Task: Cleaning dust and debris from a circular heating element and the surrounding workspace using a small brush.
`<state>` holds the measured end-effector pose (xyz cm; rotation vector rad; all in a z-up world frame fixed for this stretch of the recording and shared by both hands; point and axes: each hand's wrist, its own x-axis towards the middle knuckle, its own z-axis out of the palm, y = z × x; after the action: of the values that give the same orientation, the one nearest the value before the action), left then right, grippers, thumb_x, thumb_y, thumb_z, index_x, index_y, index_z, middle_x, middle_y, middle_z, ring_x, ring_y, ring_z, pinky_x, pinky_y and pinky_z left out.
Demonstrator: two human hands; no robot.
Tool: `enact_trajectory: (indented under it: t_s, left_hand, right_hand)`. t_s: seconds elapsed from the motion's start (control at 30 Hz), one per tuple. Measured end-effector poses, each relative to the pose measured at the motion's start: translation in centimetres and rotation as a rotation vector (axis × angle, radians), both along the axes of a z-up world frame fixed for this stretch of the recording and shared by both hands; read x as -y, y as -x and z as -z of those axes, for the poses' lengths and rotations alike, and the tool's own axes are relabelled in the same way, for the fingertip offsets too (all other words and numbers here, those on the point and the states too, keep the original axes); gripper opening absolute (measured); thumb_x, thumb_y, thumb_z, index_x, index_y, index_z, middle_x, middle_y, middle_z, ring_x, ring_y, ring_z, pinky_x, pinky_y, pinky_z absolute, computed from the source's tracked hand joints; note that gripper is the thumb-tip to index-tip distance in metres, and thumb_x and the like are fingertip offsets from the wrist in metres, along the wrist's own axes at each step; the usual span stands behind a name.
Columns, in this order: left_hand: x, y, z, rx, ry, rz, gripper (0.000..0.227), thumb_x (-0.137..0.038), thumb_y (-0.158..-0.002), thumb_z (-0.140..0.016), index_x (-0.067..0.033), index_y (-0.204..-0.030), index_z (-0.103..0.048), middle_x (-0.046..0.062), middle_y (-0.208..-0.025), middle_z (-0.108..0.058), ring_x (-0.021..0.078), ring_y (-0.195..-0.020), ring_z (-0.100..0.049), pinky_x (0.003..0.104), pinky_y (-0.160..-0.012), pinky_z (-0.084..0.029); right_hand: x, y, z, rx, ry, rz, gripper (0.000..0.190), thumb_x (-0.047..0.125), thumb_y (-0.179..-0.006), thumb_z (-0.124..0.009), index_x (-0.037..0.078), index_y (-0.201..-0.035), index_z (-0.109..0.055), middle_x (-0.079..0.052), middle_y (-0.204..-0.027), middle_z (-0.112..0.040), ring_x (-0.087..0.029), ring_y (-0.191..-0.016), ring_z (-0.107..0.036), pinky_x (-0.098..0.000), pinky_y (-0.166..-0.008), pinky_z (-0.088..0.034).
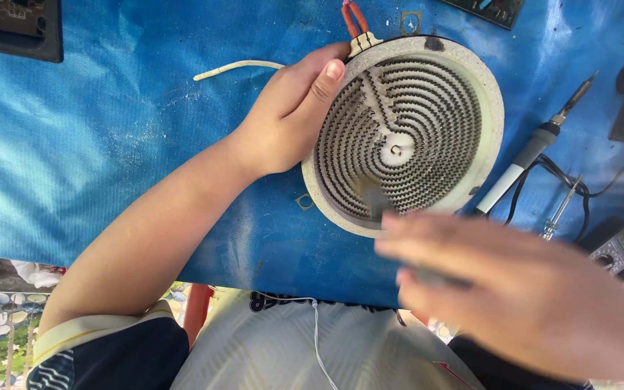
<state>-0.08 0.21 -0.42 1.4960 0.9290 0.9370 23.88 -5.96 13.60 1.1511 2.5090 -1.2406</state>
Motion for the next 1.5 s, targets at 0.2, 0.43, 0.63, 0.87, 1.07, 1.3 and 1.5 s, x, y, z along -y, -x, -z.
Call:
enact_trajectory:
  t_s: [0.2,0.43,0.63,0.87,1.07,1.3,1.5]
  left_hand:
    - [0.1,0.0,0.1,-0.031,0.004,-0.013,0.045,-0.048,-0.109,-0.025,-0.0106,-0.103,-0.05,-0.005,-0.083,-0.043,0.0099,-0.076,-0.042,0.028,-0.068,-0.038]
    - [0.1,0.0,-0.3,0.009,0.026,0.004,0.048,-0.051,-0.107,-0.025,-0.0107,-0.102,-0.05,-0.004,-0.089,-0.049,0.0105,-0.082,-0.048,0.029,-0.072,-0.042]
    - [0.1,0.0,0.1,-0.042,0.001,-0.019,0.049,-0.049,-0.108,-0.024,-0.0088,-0.105,-0.051,-0.004,-0.087,-0.046,0.0109,-0.08,-0.045,0.029,-0.072,-0.04]
    - [0.0,0.0,-0.1,0.005,0.011,-0.005,0.048,-0.051,-0.107,-0.025,-0.0098,-0.105,-0.051,-0.004,-0.091,-0.049,0.0112,-0.085,-0.049,0.029,-0.075,-0.043]
    - [0.1,-0.1,0.1,-0.03,-0.003,-0.018,0.045,-0.049,-0.108,-0.025,-0.011,-0.101,-0.049,-0.005,-0.086,-0.044,0.01,-0.08,-0.042,0.029,-0.072,-0.039]
    - [0.1,0.0,-0.1,-0.007,0.008,-0.008,0.047,-0.05,-0.107,-0.026,-0.0099,-0.104,-0.05,-0.004,-0.09,-0.048,0.0114,-0.084,-0.048,0.029,-0.074,-0.042]
    - [0.1,0.0,-0.1,0.006,-0.021,0.006,0.047,-0.05,-0.109,-0.025,-0.0101,-0.102,-0.049,-0.003,-0.093,-0.047,0.0119,-0.087,-0.047,0.029,-0.077,-0.042]
  right_hand:
    - [-2.3,1.9,1.6,-0.16,-0.077,0.121,0.016,0.015,-0.093,-0.065,0.021,-0.105,-0.072,-0.003,-0.136,-0.069,-0.019,-0.128,-0.067,-0.033,-0.099,-0.052]
    - [-0.9,-1.5,0.5,0.42,0.457,0.148,0.047,0.058,-0.081,-0.073,0.053,-0.125,-0.088,0.044,-0.153,-0.069,0.014,-0.132,-0.065,-0.0265,-0.105,-0.042]
    - [-2.9,0.7,2.5,-0.34,-0.175,-0.212,0.037,-0.018,-0.086,-0.053,0.012,-0.107,-0.059,-0.014,-0.136,-0.064,-0.036,-0.138,-0.06,-0.0488,-0.107,-0.053]
    - [0.0,-2.2,1.1,0.147,0.29,-0.145,0.039,0.041,-0.094,-0.065,0.028,-0.128,-0.079,0.007,-0.158,-0.06,-0.013,-0.141,-0.053,-0.0399,-0.103,-0.039]
    - [-2.0,1.4,1.5,-0.267,-0.272,-0.164,0.028,-0.01,-0.093,-0.056,0.016,-0.101,-0.061,-0.009,-0.13,-0.067,-0.031,-0.129,-0.065,-0.0471,-0.103,-0.052]
    - [-1.2,-4.9,1.6,-0.103,-0.017,-0.482,0.026,0.002,-0.085,-0.062,0.017,-0.106,-0.067,-0.007,-0.137,-0.066,-0.029,-0.136,-0.06,-0.0433,-0.082,-0.059]
    - [-3.4,-1.6,1.9,-0.321,-0.13,-0.398,0.018,-0.007,-0.085,-0.061,0.009,-0.093,-0.064,-0.008,-0.131,-0.072,-0.033,-0.132,-0.064,-0.0445,-0.09,-0.057]
